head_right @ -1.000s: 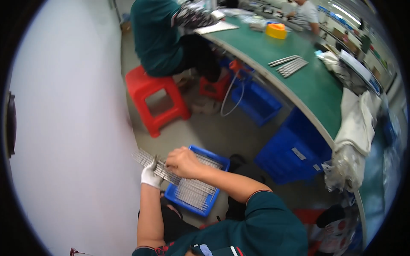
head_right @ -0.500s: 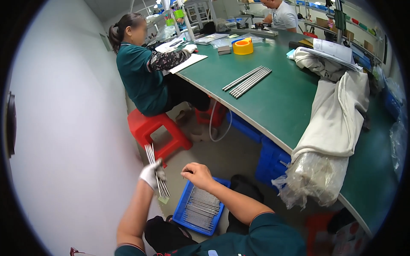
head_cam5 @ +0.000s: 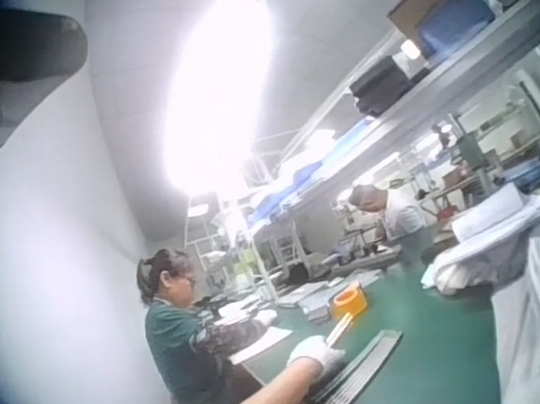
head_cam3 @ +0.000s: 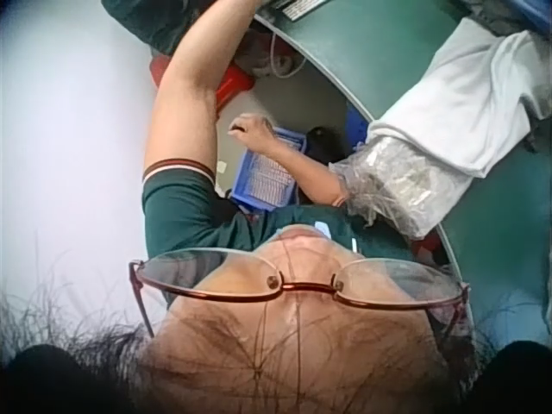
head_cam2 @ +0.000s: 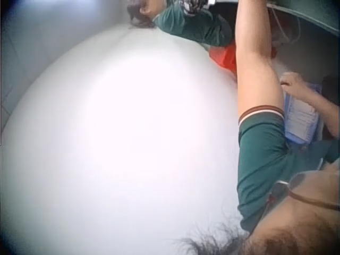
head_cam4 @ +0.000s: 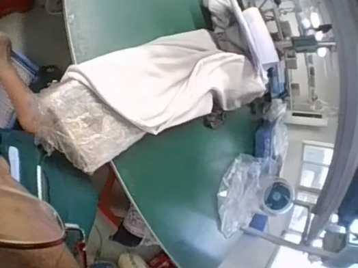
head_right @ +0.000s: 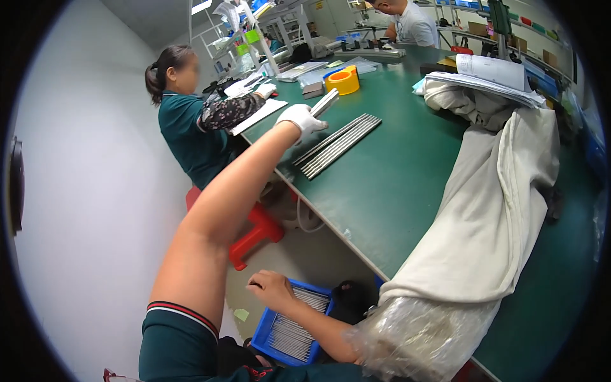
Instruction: The recorder is picking up thin metal rods and placing them individually into rows in a specialized blue plastic sorting tray.
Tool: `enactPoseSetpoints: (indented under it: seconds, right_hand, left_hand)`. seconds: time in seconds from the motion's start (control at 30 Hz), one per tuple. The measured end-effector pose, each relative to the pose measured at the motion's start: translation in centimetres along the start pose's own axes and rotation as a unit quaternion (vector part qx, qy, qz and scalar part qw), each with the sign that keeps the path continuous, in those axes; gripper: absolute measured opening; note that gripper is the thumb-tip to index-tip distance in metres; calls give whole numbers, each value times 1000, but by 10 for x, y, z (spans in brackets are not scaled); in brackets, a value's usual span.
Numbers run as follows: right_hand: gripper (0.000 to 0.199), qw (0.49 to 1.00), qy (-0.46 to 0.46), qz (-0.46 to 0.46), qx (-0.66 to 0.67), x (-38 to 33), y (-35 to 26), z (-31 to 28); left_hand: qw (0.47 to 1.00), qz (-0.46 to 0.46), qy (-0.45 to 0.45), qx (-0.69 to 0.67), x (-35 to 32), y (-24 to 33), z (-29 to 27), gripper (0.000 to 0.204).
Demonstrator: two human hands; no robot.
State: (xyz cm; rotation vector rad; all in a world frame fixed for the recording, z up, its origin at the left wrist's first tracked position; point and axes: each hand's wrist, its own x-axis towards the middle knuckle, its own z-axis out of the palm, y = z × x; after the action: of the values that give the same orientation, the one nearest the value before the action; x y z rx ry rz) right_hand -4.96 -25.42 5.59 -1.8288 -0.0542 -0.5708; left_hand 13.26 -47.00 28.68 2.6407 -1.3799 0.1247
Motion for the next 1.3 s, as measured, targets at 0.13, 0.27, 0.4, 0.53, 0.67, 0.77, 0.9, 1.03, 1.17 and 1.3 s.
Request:
enactPoseSetpoints:
  seconds: [0.13,0.27,0.4,0.53,0.67,0.77,0.9,1.03,1.17,1.3]
  right_hand:
    - [11,1000,16,-4,9,-1,4,-10]
    - [11,1000,20,-8,22,-3,4,-18]
    - [11,1000,3,3,22,-3,-3,-27]
    - [12,1000,1,13,25,-4,-2,-29]
    - [12,1000,-3,15,22,-1,5,-29]
    - [12,1000,3,-2,-2,-1,3,-27]
    - [11,1000,5,13,-22,-5,3,-27]
    - [11,999,-17,-3,-38,-8,0,-17]
    - [11,999,-17,19,-44,-7,7,-21]
    - [12,999,8,-11,-44,5,26,-22]
  left_hand:
    - [999,-37,-23,24,13,35,19,54]
    - [998,-37,-28,41,6,56,17,57]
    - [998,-36,-26,39,2,61,19,61]
    - [995,-50,-59,57,-9,71,7,67]
    - [994,-60,-62,64,-16,70,11,73]
    - [998,-44,-55,3,-2,50,34,79]
    - [998,5,-62,-15,-8,56,40,79]
    - [995,21,-59,-81,-13,30,31,78]
    - [985,85,1,-150,-42,18,14,84]
    - [951,167,178,-188,-91,-44,8,66]
